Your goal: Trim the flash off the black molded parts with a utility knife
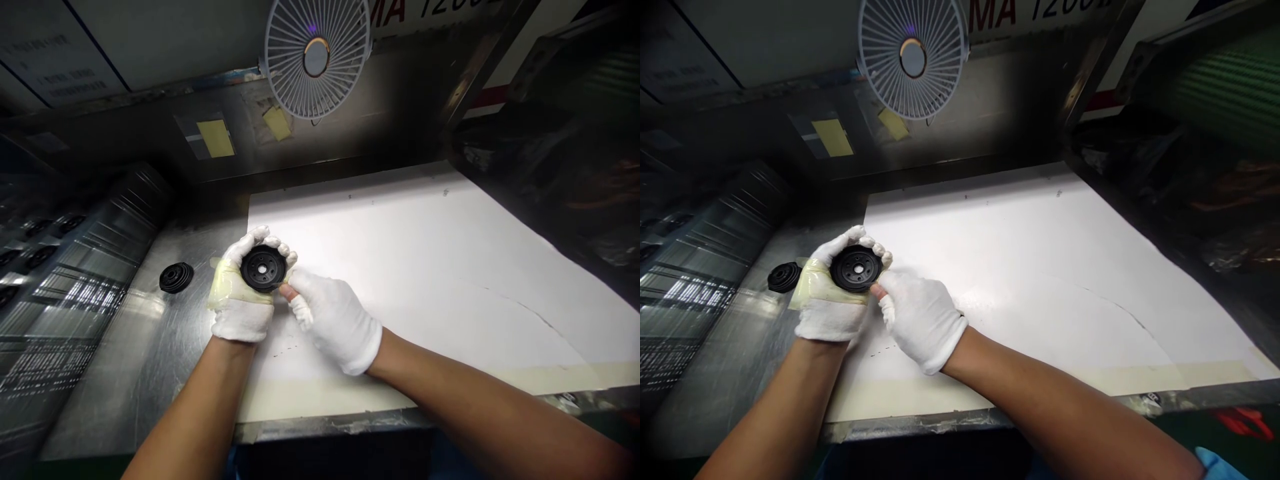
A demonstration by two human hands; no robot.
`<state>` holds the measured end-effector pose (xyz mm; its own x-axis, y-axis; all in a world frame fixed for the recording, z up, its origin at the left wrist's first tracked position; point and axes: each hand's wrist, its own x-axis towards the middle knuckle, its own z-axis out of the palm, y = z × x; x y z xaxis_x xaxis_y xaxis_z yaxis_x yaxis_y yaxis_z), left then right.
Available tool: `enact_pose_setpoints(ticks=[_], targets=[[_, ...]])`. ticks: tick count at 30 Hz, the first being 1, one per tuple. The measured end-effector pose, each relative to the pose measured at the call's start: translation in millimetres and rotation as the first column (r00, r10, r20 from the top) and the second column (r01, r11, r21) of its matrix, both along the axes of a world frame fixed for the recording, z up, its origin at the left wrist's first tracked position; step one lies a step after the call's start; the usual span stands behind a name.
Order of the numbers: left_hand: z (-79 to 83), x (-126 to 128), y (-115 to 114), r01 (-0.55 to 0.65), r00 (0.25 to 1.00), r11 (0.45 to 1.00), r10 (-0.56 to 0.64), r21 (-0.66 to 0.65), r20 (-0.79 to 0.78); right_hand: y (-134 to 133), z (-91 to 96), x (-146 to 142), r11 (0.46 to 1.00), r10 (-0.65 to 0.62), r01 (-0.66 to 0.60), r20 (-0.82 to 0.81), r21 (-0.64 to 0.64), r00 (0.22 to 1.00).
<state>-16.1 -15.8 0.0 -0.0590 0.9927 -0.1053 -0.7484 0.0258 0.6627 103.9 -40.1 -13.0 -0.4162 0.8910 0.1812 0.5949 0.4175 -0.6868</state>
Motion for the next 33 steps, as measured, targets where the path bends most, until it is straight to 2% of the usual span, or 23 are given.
enact_pose_setpoints(ticks=[4,7,10,12,14,16,18,20,22,24,27,29,31,33], targets=[[3.2,-2,0,0.023,0.998,0.999,-0.021,-0.037,0.056,2,3.1,1,0.977,0.104,-0.149,-0.269,-0.150,0.957],[6.1,-3,1,0.052,0.994,0.997,-0.047,-0.055,0.094,8,4.1,6,0.944,0.034,-0.176,-0.451,-0.279,0.892],[5.8,-4,3,0.071,0.991,0.993,-0.060,-0.090,0.120,15,6.1,13,0.940,-0.086,-0.100,-0.511,-0.327,0.855],[5.2,-5,4,0.068,0.988,0.991,-0.052,-0.112,0.142,20,8.2,17,0.940,-0.124,-0.046,-0.463,-0.339,0.877],[6.0,-6,4,0.065,0.986,0.990,-0.045,-0.125,0.161,25,9.6,22,0.952,-0.163,0.059,-0.330,-0.302,0.930],[8.3,-5,4,0.057,0.986,0.987,-0.033,-0.147,0.164,31,8.8,28,0.962,-0.253,0.233,-0.143,-0.143,0.957],[11.2,-5,2,0.044,0.986,0.984,-0.015,-0.171,0.167,37,5.3,34,0.927,-0.374,0.373,0.013,0.053,0.927],[13.3,-4,1,0.036,0.985,0.979,0.000,-0.200,0.174,42,-0.2,40,0.900,-0.426,0.409,0.108,0.153,0.898],[14.0,-4,-1,0.039,0.984,0.971,0.004,-0.235,0.177,46,-5.8,45,0.905,-0.412,0.387,0.137,0.174,0.901],[14.1,-3,-2,0.052,0.984,0.963,-0.004,-0.263,0.178,50,-9.3,48,0.925,-0.360,0.343,0.089,0.161,0.929],[14.9,-1,-2,0.097,0.978,0.960,-0.043,-0.262,0.205,51,-6.9,49,0.961,-0.270,0.272,-0.052,0.041,0.961],[16.5,0,-2,0.115,0.972,0.959,-0.054,-0.260,0.230,50,-0.1,48,0.967,-0.237,0.218,-0.154,-0.134,0.959],[18.7,2,-2,0.087,0.972,0.954,-0.019,-0.286,0.234,46,8.5,46,0.936,-0.225,0.136,-0.255,-0.325,0.940],[21.3,4,-3,0.054,0.978,0.942,0.017,-0.330,0.210,40,15.8,45,0.895,-0.225,0.060,-0.332,-0.441,0.916]])
